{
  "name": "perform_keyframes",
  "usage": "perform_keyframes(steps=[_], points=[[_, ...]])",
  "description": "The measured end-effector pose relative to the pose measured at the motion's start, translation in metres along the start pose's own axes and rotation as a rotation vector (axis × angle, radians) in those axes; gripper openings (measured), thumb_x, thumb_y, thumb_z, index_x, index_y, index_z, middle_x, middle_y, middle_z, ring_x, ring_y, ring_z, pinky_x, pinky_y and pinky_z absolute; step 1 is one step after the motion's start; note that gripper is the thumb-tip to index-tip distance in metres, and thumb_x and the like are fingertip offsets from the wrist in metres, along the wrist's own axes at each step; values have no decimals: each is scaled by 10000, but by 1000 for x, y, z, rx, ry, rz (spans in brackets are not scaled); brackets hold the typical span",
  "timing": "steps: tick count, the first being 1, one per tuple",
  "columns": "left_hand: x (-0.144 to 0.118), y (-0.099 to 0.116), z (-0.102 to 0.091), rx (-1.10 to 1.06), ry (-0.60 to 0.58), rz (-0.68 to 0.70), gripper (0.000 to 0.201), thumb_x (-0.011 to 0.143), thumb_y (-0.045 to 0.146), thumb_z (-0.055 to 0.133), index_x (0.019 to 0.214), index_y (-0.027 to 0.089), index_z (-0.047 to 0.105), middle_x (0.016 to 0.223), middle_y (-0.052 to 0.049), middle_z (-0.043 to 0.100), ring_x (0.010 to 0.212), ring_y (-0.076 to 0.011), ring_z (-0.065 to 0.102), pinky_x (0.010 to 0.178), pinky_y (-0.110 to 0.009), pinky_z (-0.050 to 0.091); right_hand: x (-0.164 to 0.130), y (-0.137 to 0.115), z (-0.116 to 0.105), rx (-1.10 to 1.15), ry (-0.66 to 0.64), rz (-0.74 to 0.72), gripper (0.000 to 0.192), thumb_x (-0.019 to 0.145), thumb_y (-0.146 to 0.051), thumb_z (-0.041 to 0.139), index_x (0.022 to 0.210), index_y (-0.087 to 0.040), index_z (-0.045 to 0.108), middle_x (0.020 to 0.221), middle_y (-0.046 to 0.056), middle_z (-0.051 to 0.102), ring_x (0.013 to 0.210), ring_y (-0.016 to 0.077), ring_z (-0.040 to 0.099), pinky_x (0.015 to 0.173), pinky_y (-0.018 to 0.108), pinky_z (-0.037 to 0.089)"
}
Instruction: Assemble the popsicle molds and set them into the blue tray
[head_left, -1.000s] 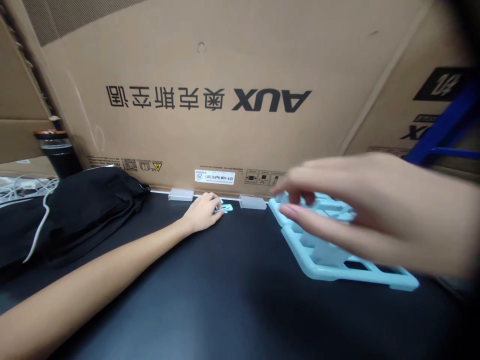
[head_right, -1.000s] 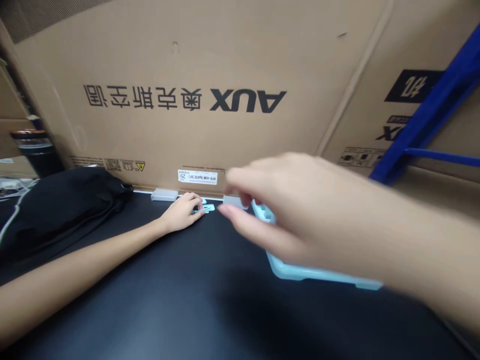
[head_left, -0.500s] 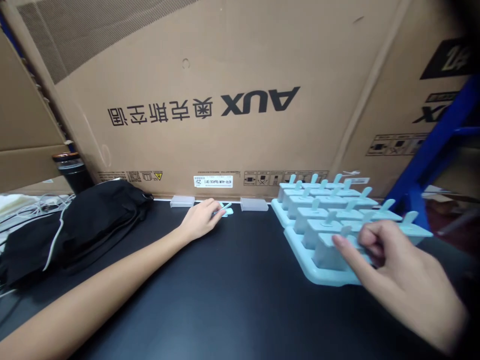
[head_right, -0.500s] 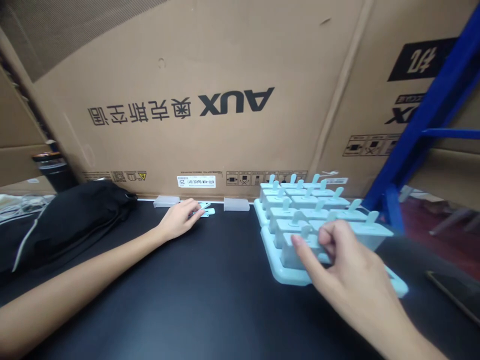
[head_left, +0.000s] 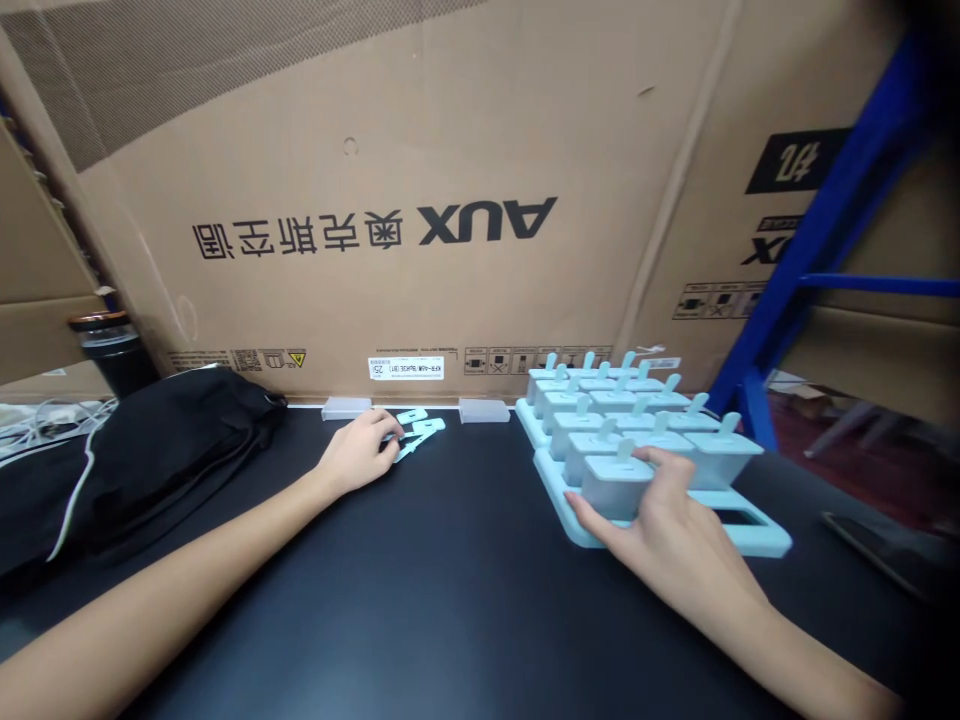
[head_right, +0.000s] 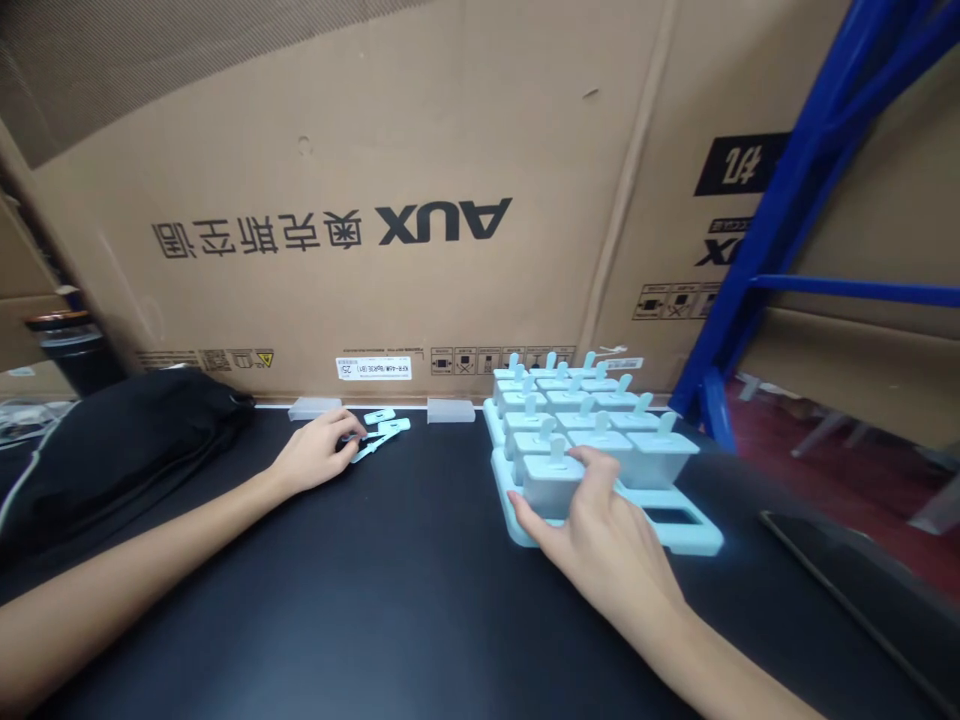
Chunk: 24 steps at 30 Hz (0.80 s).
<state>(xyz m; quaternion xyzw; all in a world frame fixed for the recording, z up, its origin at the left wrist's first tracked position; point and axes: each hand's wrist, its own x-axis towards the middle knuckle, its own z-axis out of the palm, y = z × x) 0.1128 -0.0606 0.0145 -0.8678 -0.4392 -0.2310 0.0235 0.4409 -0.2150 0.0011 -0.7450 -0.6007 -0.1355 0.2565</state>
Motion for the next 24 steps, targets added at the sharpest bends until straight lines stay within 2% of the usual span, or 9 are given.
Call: perform_keyframes(steps=[3, 6, 13, 18, 24], points=[[-2, -2, -1, -4, -19, -5, 192, 859, 232, 459, 931, 252, 635, 1015, -17, 640, 941, -211, 618, 758, -333, 499, -1, -1, 0, -162, 28, -113, 745, 897, -614, 387, 1311, 0, 302, 537, 11, 515, 597, 370, 659, 507, 373, 427], [-1, -3, -1, -7, -23, -5, 155, 849, 226, 474, 908, 251, 615, 985, -16, 633, 952, -208, 609, 762, -325, 493, 0, -2, 0, -235, 21, -162, 712, 926, -568, 365, 1301, 34, 302, 597, 66, 585, 583, 363, 662, 472, 367, 410], [0, -7, 1, -19, -10, -62, 78, 840, 240, 491, 882, 240, 556, 969, -36, 609, 974, -238, 577, 747, -345, 487, 2, 3, 4, -243, 15, -154, 699, 911, -534, 436, 1294, 32, 288, 711, 127, 659, 625, 363, 677, 509, 381, 457], [1, -10, 4, -69, -11, -44, 86, 907, 311, 483, 900, 237, 528, 936, -21, 618, 917, -206, 589, 735, -319, 477, 2, 0, 1, -321, 37, -170, 669, 921, -503, 440, 1287, 38, 293, 751, 154, 677, 634, 361, 687, 511, 382, 471], [4, -9, 3, -55, 87, -73, 116, 957, 320, 427, 944, 229, 498, 968, -28, 612, 886, -194, 584, 721, -313, 457, 1, -4, -2, -344, 20, -174, 619, 936, -472, 406, 1292, 19, 285, 800, 171, 688, 622, 350, 684, 496, 387, 461]])
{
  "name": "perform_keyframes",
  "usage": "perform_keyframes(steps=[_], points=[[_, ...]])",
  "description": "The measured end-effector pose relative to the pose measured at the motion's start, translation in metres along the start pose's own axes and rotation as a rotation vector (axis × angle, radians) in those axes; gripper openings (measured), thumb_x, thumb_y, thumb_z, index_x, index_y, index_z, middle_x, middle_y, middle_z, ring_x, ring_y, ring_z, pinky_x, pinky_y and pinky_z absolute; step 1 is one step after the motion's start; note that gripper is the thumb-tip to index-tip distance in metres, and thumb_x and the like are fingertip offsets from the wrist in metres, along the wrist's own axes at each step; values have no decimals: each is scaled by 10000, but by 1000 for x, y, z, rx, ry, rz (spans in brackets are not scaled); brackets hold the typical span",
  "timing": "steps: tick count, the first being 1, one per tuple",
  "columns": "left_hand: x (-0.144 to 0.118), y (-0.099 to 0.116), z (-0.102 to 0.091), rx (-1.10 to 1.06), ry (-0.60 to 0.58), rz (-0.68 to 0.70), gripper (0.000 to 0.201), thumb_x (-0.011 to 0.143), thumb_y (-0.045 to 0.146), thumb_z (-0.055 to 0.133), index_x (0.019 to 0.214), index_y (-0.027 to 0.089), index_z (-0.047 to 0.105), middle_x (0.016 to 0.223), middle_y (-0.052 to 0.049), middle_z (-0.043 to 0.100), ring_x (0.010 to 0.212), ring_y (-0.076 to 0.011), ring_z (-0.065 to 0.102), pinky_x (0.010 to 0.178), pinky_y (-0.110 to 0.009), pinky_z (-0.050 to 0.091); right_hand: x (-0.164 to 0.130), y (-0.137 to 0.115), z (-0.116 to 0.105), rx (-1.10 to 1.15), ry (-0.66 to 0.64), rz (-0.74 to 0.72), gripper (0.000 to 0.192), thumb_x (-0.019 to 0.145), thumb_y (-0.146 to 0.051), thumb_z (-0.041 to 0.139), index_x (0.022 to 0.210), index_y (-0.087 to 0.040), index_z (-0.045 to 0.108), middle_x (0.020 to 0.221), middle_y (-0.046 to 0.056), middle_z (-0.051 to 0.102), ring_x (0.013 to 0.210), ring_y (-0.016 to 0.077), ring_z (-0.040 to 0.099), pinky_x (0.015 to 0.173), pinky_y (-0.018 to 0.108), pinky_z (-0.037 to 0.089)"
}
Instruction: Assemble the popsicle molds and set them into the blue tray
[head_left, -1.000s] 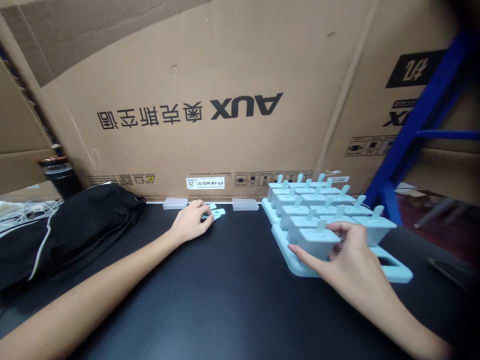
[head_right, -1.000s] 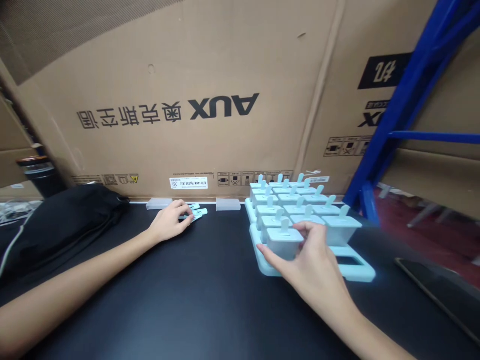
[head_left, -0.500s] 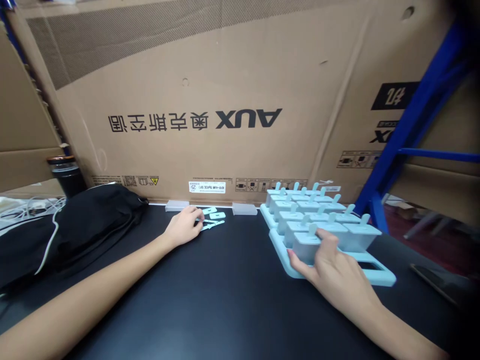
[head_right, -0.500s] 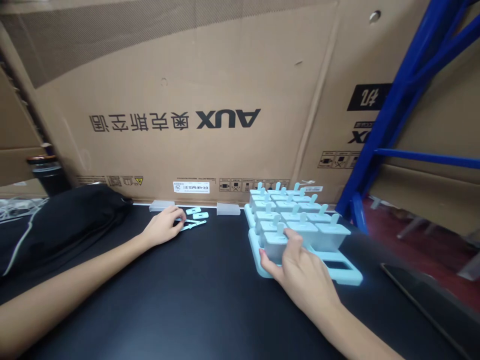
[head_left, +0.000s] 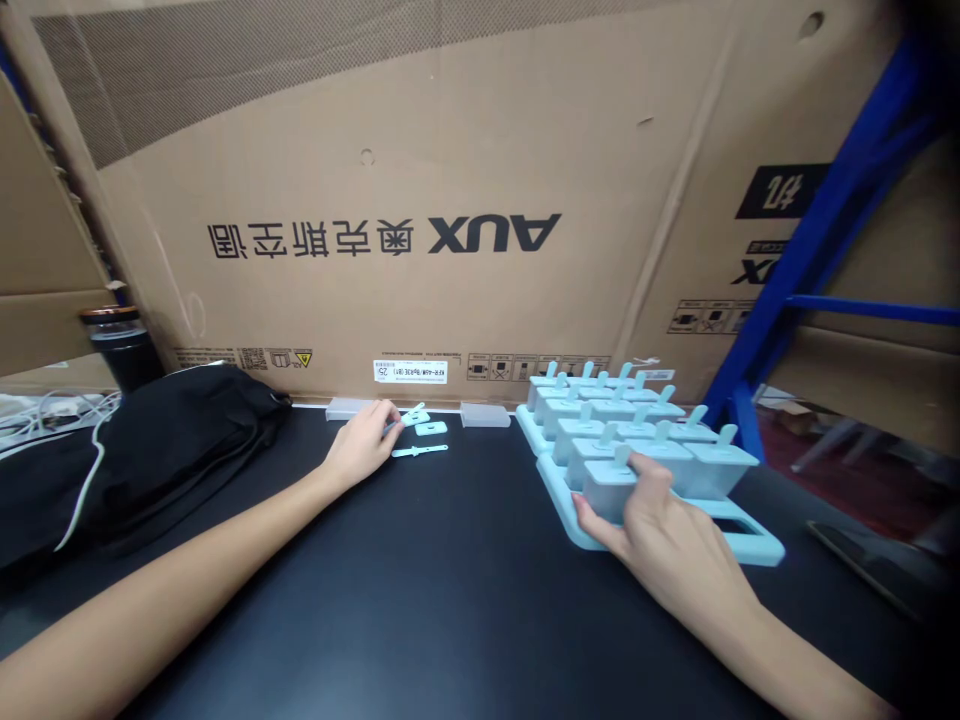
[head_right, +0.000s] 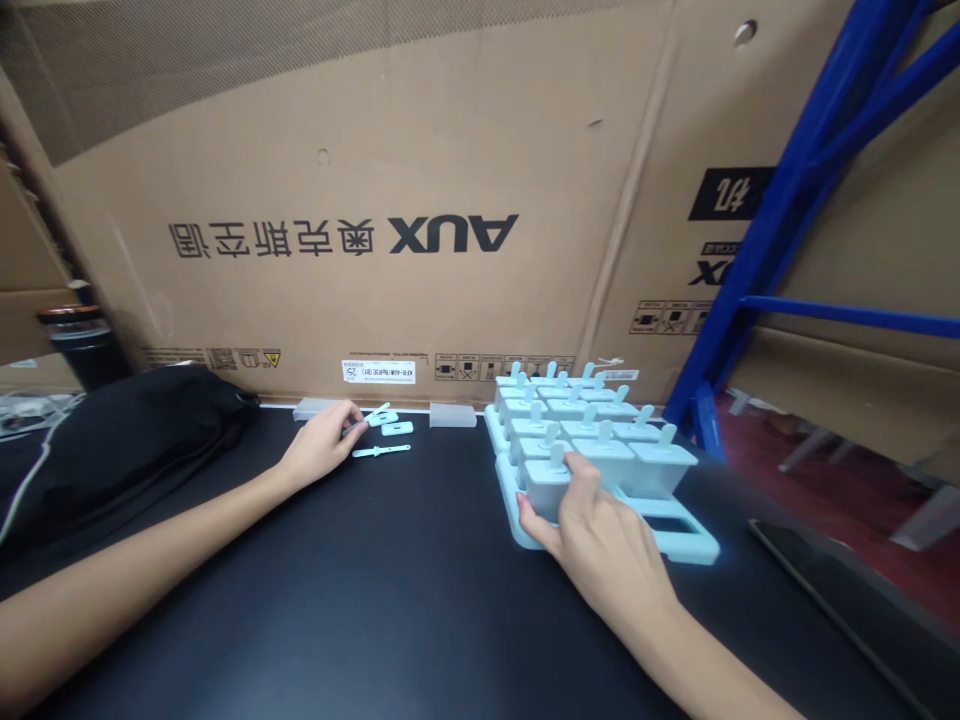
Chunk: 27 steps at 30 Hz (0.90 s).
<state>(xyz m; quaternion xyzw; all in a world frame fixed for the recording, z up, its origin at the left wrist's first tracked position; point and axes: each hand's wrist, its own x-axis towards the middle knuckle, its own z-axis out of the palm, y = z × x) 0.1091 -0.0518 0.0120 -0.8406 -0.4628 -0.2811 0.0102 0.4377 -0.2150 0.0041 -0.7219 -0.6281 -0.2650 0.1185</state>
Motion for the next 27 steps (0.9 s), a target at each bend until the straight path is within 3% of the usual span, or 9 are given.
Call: perform_keyframes(steps=[7, 10, 13, 17, 21, 24, 27], points=[[-1, 13, -1, 63, 79, -46, 110, 976, 306, 407, 958, 231, 485, 1009, -22, 602, 813, -178, 590, 663, -303, 430, -2, -2, -2, -16, 103, -57, 568, 942, -418, 368, 1289, 28, 314, 1036, 293, 651, 717, 355, 692, 487, 392, 457], [0, 20, 2, 69, 78, -40, 109, 984, 304, 388, 985, 236, 472, 1016, -22, 600, 820, -180, 590, 667, -302, 430, -3, -2, -3, -43, 90, -64, 570, 953, -427, 307, 1287, 34, 330, 1101, 315, 621, 664, 348, 682, 463, 407, 448], [0, 22, 5, 66, 51, -27, 90, 977, 299, 400, 985, 241, 467, 1006, -19, 599, 846, -186, 590, 676, -300, 435, -2, 2, -2, -13, 52, 0, 598, 942, -469, 320, 1309, 3, 334, 1051, 280, 636, 567, 309, 652, 484, 402, 450], [1, 17, 9, 49, -7, -8, 75, 959, 252, 401, 947, 243, 474, 1011, -17, 589, 891, -193, 590, 680, -305, 451, 1, 11, -4, 159, 26, 140, 727, 913, -568, 340, 1348, 8, 258, 898, 206, 645, 602, 335, 652, 546, 416, 470], [1, 14, 10, 16, -62, 3, 102, 941, 231, 399, 931, 238, 501, 1015, -29, 588, 931, -200, 590, 711, -318, 479, 0, 16, -20, 265, 65, 281, 808, 858, -670, 365, 1375, -60, 253, 765, 123, 618, 603, 347, 636, 533, 410, 457], [1, 17, 9, -5, -69, 7, 139, 950, 337, 417, 953, 233, 510, 1044, -42, 587, 1028, -227, 561, 805, -362, 496, 1, 9, -44, 191, 232, 161, 753, 830, -624, 407, 1385, -129, 290, 749, 98, 596, 539, 304, 595, 494, 378, 409], [2, 21, 7, -12, -80, 24, 268, 916, 475, 481, 1017, 228, 508, 1108, -64, 579, 1100, -262, 524, 902, -422, 480, 26, -15, -76, 79, 291, -92, 632, 832, -498, 398, 1358, -154, 330, 976, 157, 620, 569, 260, 591, 481, 350, 364]])
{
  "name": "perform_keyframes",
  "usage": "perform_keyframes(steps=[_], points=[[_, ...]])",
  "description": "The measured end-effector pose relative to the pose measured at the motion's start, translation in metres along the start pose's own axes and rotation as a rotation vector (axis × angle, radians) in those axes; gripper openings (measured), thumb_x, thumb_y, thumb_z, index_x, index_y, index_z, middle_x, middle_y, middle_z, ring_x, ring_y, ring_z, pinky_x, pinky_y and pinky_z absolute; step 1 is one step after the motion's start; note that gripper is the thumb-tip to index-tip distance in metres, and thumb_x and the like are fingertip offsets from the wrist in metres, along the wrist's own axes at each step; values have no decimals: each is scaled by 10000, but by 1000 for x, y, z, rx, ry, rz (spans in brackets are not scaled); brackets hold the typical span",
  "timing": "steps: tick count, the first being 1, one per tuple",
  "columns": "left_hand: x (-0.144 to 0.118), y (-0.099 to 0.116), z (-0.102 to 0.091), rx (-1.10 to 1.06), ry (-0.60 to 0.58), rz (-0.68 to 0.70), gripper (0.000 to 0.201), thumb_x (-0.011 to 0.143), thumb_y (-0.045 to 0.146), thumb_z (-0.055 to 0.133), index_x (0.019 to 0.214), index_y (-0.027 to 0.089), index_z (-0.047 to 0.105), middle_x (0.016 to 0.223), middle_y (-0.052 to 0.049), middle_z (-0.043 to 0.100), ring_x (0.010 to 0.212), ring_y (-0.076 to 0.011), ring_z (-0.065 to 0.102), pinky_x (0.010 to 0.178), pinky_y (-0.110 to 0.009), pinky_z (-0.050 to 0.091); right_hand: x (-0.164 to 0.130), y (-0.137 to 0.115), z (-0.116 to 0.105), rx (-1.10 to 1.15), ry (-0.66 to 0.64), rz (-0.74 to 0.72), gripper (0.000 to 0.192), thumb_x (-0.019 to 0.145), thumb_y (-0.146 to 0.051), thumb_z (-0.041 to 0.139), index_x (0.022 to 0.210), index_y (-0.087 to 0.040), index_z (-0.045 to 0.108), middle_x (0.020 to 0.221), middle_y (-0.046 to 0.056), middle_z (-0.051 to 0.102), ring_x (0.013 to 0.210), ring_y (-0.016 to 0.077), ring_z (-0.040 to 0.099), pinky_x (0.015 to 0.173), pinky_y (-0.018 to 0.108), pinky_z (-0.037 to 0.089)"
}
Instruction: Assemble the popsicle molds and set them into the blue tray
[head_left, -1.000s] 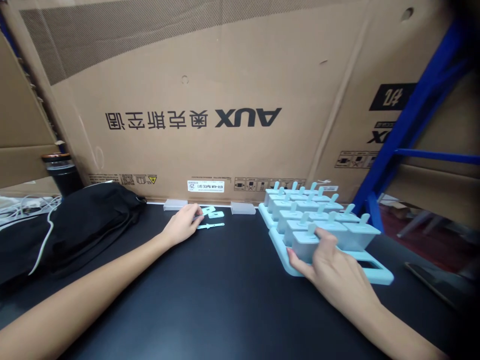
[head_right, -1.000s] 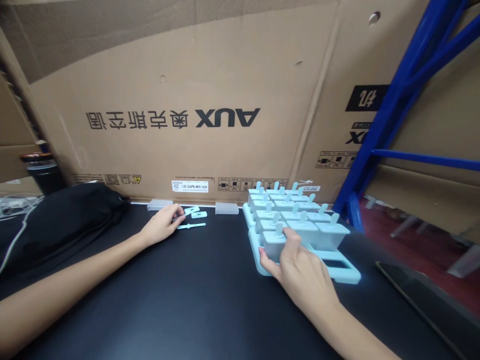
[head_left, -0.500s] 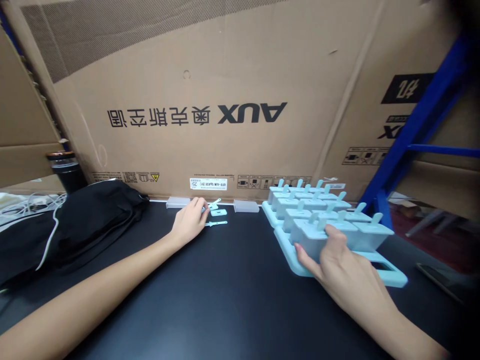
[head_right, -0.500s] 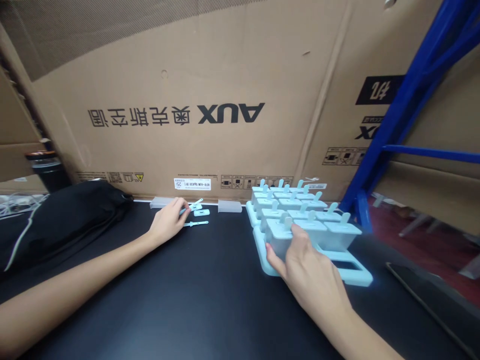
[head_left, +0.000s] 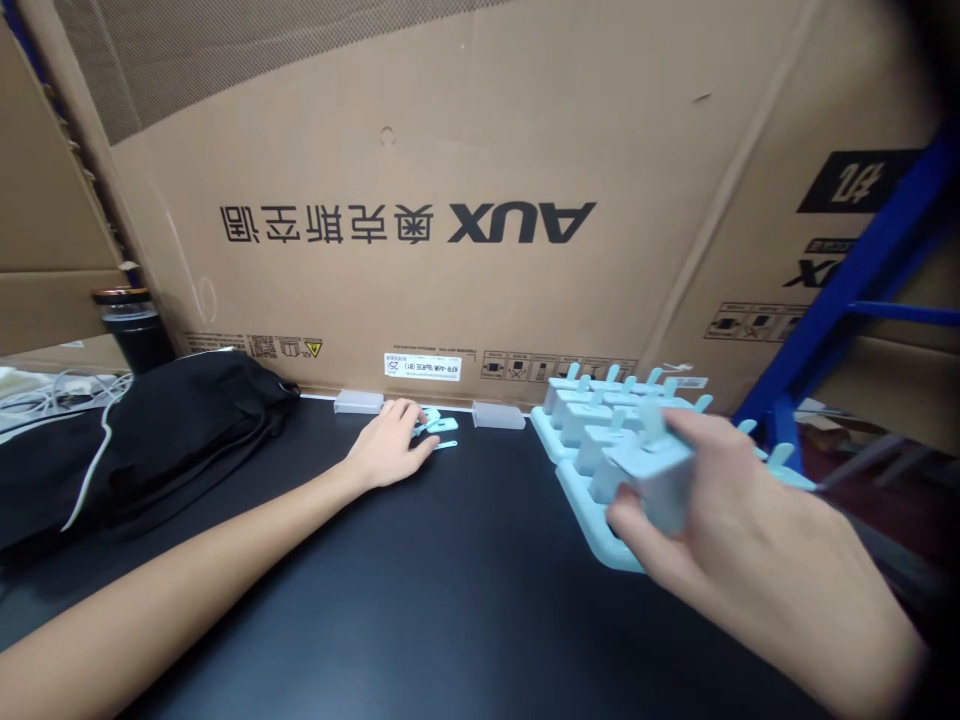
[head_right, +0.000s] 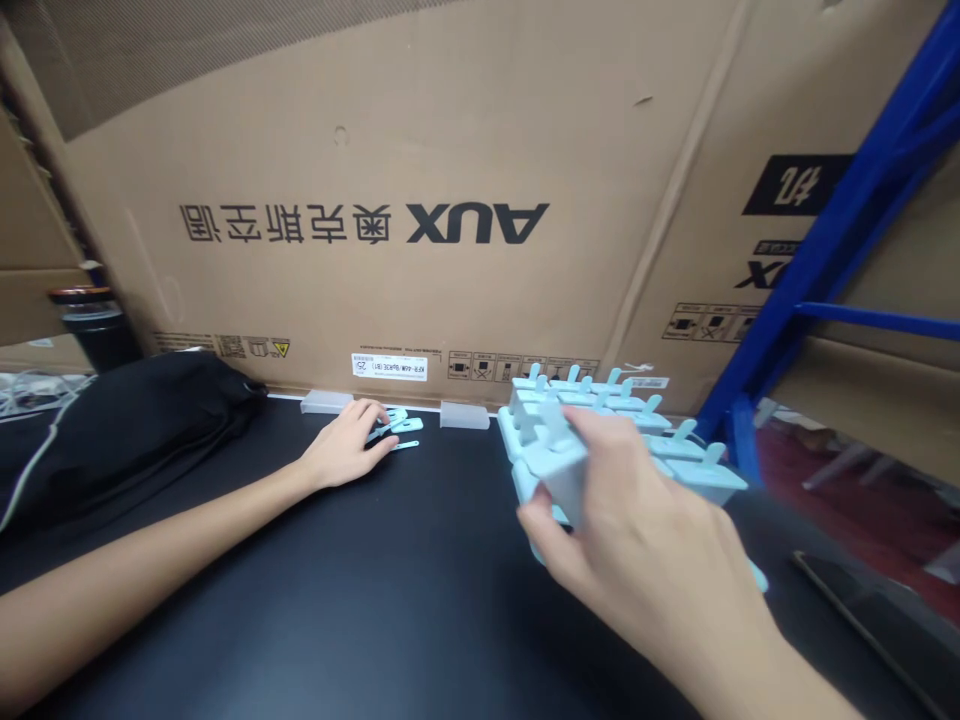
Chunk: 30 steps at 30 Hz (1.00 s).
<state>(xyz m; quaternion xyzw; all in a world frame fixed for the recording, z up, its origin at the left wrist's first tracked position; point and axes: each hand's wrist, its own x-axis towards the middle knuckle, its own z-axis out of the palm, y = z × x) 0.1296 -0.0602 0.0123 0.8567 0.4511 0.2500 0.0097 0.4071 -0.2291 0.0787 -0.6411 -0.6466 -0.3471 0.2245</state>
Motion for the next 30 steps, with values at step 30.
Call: perform_keyframes(steps=[30], points=[[1, -4, 7, 14, -65, -25, 299, 885, 493, 493, 1036, 236, 499, 1099, -76, 620, 1051, -292, 605, 853, -430, 512, 191, -122, 95, -90, -698, -659, 808, 768, -627, 565, 1362, -94, 437, 1126, 200, 667, 1006, 322, 644, 795, 390, 480]])
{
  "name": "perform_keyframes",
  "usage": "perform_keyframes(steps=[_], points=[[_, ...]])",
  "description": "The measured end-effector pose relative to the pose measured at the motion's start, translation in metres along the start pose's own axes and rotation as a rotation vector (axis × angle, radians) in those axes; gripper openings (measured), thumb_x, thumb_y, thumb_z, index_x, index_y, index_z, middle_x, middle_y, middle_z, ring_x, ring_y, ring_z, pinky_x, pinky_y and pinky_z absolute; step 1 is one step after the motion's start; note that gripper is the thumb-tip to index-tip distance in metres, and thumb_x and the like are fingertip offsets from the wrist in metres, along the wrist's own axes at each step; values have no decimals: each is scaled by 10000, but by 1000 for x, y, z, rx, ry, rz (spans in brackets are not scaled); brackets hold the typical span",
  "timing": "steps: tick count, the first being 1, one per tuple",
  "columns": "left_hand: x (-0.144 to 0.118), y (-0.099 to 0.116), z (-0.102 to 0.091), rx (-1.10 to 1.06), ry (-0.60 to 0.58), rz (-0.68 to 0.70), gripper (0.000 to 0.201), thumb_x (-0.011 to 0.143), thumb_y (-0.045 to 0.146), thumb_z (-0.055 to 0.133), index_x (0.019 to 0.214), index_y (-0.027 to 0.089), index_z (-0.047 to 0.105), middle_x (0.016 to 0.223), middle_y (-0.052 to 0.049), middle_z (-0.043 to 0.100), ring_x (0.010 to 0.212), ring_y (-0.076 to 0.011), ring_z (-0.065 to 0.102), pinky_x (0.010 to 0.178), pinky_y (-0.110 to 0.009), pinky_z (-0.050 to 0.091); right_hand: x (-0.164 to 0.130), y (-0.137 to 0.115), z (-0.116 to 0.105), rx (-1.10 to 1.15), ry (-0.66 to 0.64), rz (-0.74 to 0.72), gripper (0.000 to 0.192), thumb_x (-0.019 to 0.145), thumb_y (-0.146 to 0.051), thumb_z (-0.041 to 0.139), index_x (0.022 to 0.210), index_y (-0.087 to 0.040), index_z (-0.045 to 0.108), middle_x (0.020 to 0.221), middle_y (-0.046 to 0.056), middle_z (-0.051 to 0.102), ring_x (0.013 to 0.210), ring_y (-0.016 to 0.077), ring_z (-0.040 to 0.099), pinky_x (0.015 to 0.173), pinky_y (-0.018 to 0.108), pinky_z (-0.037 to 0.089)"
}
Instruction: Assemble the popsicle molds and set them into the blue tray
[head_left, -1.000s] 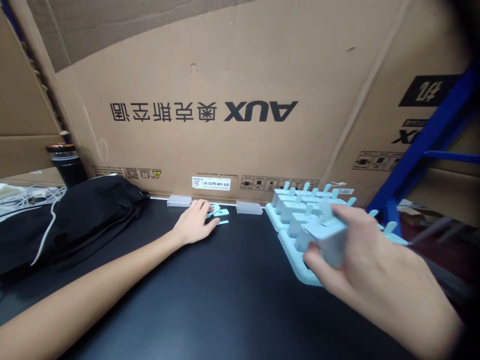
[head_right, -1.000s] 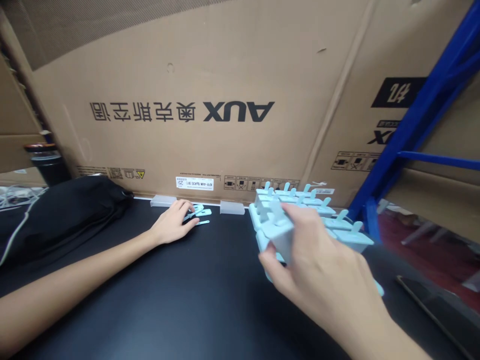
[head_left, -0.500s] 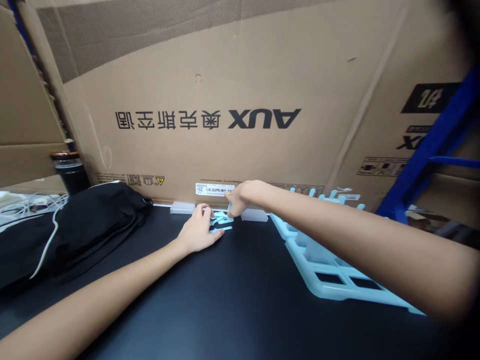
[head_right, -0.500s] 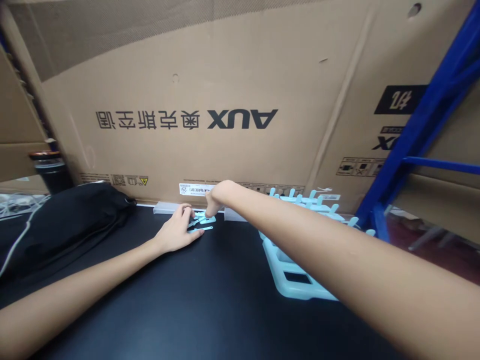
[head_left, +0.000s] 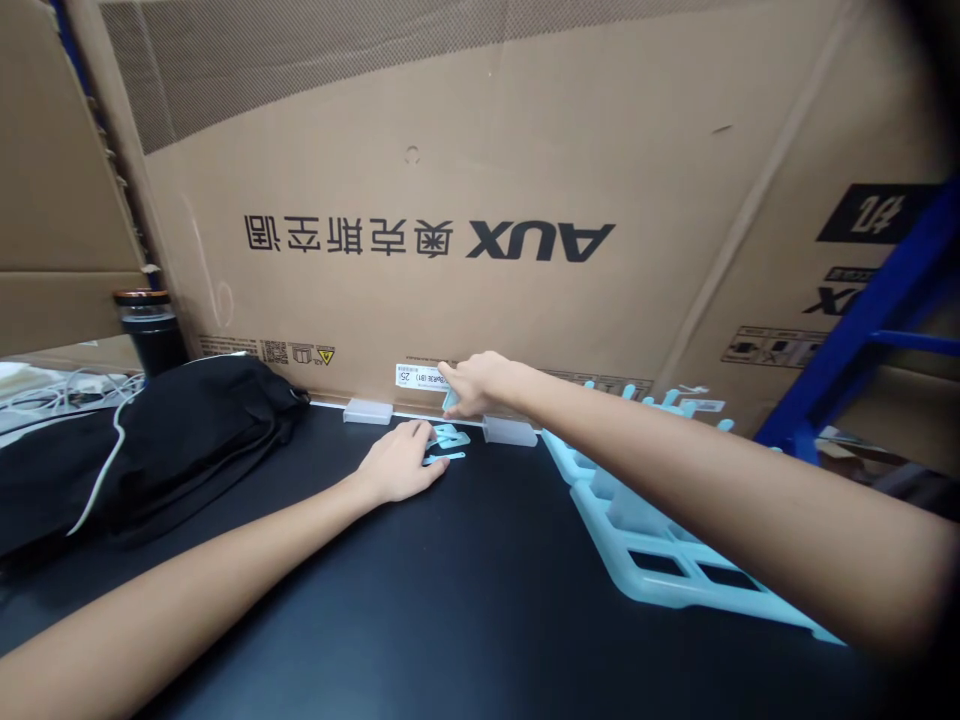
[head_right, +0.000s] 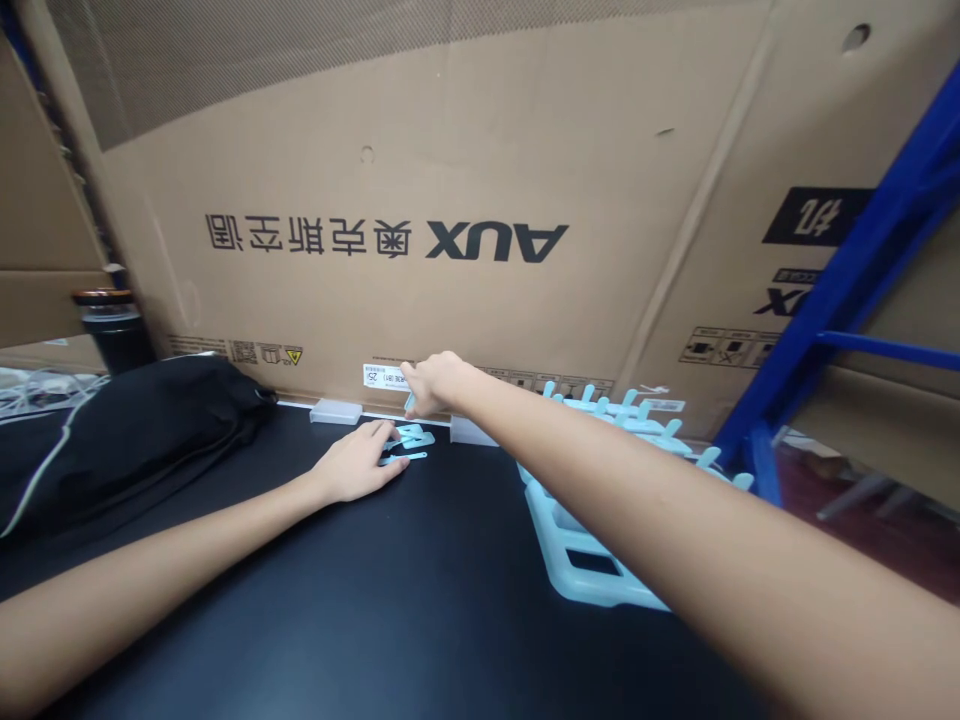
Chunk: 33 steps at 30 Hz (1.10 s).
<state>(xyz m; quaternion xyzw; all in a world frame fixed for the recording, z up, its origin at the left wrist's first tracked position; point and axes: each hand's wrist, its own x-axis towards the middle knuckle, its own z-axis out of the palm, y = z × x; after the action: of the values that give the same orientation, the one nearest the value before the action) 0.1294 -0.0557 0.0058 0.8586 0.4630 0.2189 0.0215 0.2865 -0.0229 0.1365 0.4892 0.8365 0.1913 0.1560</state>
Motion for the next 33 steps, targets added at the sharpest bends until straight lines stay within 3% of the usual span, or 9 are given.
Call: perform_keyframes(steps=[8, 13, 18, 22, 26, 29, 33], points=[[0, -1, 1, 27, 40, -15, 376, 859, 522, 507, 1060, 210, 446, 1091, -101, 521, 1038, -294, 568, 873, -449, 510, 3, 7, -4, -25, -23, -11, 747, 682, -665, 636, 1183, -110, 651, 1124, 203, 665, 1022, 362, 630, 805, 426, 471], [1, -4, 4, 42, 86, 12, 440, 853, 531, 508, 1135, 204, 420, 1135, -108, 486, 1124, -303, 528, 947, -454, 490, 3, 5, -5, -11, -53, -9, 803, 649, -671, 657, 1271, -167, 599, 1153, 174, 660, 1050, 365, 621, 832, 434, 458], [1, -4, 4, 46, 102, 4, 486, 844, 520, 529, 1197, 205, 419, 1169, -108, 474, 1150, -306, 522, 978, -465, 485, 2, 7, -1, 61, -69, 48, 926, 632, -587, 707, 1389, -129, 434, 1171, 186, 653, 1030, 348, 626, 813, 408, 471], [0, -1, 0, 13, 66, 29, 555, 871, 495, 528, 1359, 278, 377, 1357, -104, 410, 1239, -317, 482, 996, -480, 481, 0, 17, 5, 139, -131, -12, 827, 637, -564, 718, 1328, -168, 493, 1216, 159, 631, 1001, 325, 624, 789, 401, 477], [1, -2, -1, 5, -35, 135, 430, 947, 490, 435, 1358, 365, 448, 1537, -23, 301, 1379, -319, 357, 1092, -515, 388, -9, 30, 13, 96, -191, 46, 750, 556, -526, 806, 1201, -196, 609, 1190, 141, 636, 1071, 354, 591, 850, 428, 458], [3, -4, 1, 7, -72, 160, 361, 969, 475, 400, 1244, 292, 545, 1519, -31, 366, 1368, -295, 379, 1118, -487, 356, -20, 36, 19, 68, -315, 90, 719, 540, -435, 831, 1175, -157, 639, 1173, 142, 638, 1045, 329, 608, 838, 400, 460], [4, -3, 1, 3, -56, 130, 267, 942, 426, 453, 1093, 224, 541, 1337, -64, 537, 1198, -277, 520, 1002, -447, 454, -29, 35, 29, 134, -383, 40, 715, 542, -467, 825, 1157, -146, 650, 1157, 136, 641, 1001, 303, 622, 796, 381, 476]])
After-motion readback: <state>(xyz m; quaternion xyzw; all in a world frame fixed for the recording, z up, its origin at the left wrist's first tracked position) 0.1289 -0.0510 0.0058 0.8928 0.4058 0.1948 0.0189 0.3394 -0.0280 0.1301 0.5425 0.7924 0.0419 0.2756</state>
